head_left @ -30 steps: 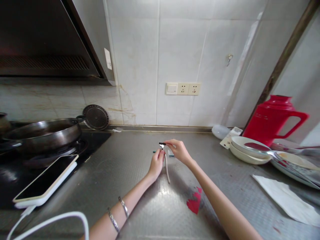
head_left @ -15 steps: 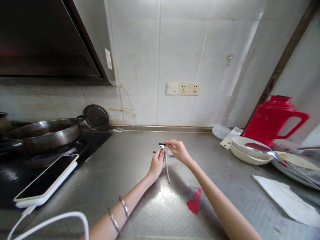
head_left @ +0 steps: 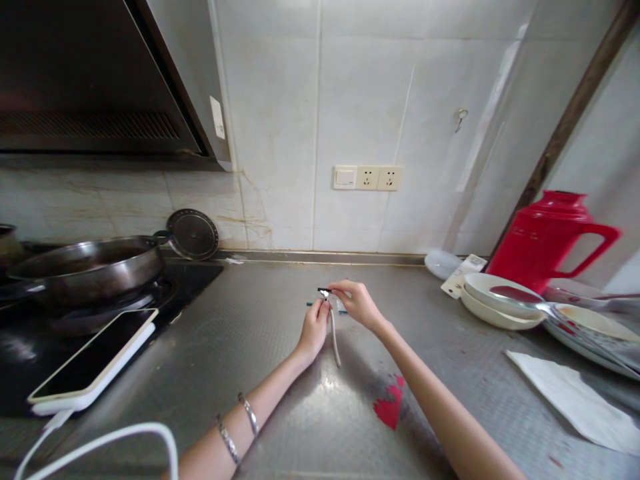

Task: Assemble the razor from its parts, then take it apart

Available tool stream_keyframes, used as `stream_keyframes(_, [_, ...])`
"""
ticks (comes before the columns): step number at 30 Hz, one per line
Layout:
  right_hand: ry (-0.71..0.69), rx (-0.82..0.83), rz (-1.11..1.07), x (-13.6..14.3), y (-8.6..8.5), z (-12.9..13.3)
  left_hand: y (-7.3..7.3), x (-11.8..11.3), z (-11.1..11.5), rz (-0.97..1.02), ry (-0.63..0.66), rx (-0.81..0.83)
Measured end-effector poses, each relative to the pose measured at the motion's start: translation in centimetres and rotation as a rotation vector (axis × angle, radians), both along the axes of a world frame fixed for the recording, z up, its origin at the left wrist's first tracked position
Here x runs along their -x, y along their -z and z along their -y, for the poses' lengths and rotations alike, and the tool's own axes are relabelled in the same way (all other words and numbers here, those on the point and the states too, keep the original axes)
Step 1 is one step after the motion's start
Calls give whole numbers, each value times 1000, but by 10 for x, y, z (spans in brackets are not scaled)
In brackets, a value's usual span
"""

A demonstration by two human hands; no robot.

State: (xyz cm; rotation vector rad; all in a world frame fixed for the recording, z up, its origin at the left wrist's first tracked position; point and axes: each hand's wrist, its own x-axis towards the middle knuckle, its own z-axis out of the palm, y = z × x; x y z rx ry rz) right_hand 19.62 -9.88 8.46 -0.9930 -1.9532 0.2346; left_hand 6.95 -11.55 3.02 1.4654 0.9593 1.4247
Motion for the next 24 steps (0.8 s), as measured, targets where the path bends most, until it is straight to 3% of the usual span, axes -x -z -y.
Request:
stream_keyframes(11, [-11,-15,15,0,-3,2,-2,0,1,5,-5,5])
stream_keyframes(24, [-25,13,-18,-1,1,-1,-1,1,-2,62,79,86])
